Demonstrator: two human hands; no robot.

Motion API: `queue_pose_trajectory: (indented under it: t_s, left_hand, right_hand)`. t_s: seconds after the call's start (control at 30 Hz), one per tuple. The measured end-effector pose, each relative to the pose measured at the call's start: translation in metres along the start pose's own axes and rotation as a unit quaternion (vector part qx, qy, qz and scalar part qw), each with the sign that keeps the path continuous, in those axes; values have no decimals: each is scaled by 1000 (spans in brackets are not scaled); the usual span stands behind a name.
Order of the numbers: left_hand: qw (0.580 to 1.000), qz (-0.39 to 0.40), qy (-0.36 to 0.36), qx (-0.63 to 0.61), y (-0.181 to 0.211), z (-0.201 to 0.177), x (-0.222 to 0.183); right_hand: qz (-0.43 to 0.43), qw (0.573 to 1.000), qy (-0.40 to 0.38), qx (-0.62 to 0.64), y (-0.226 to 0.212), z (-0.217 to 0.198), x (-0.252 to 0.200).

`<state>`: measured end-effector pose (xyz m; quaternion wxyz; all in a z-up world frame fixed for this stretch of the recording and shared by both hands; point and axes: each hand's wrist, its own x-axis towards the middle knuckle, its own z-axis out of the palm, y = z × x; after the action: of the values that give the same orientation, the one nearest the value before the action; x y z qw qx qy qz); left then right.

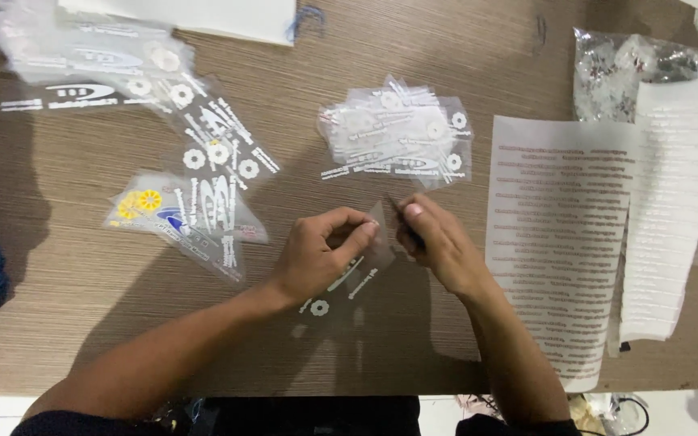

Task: The person is sorting and placing individual labels into small plastic packets on a work table.

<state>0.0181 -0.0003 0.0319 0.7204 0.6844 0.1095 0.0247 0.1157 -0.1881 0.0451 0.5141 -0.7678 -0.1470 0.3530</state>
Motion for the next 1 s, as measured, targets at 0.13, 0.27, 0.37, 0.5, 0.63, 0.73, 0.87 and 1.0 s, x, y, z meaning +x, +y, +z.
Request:
queue_pose_trajectory:
  t_s: [0.13, 0.27, 0.37, 0.5, 0.63, 0.73, 0.87, 1.0]
  left_hand:
    - [1000, -30, -4, -5, 7, 0, 0]
    - [999, -36, -5, -11, 5, -1, 1]
    - [999, -40, -7, -10, 7, -1, 0]
    - [999, -41, -16, -9, 11, -1, 0]
    - [999, -40, -18, -11, 10, -2, 0]
    - [999, -40, -11, -10, 8, -2, 0]
    - [999, -37, -15, -17, 11, -3, 0]
    - [999, -41, -20, -21, 13, -3, 0]
  right_hand:
    - [-19, 999, 0, 48, -17, 11, -4]
    - [-53, 998, 15, 24, -10, 11, -5]
    - [-61, 998, 11, -7, -13, 11, -9]
    - [-55, 998, 10, -26, -12, 11, -8]
    - [-60, 997, 21, -32, -17, 13, -9]
    - [-69, 996, 19, -55, -19, 14, -10]
    - [-59, 997, 18, -55, -21, 12, -12]
    - [-58, 995, 18, -74, -20, 9, -11]
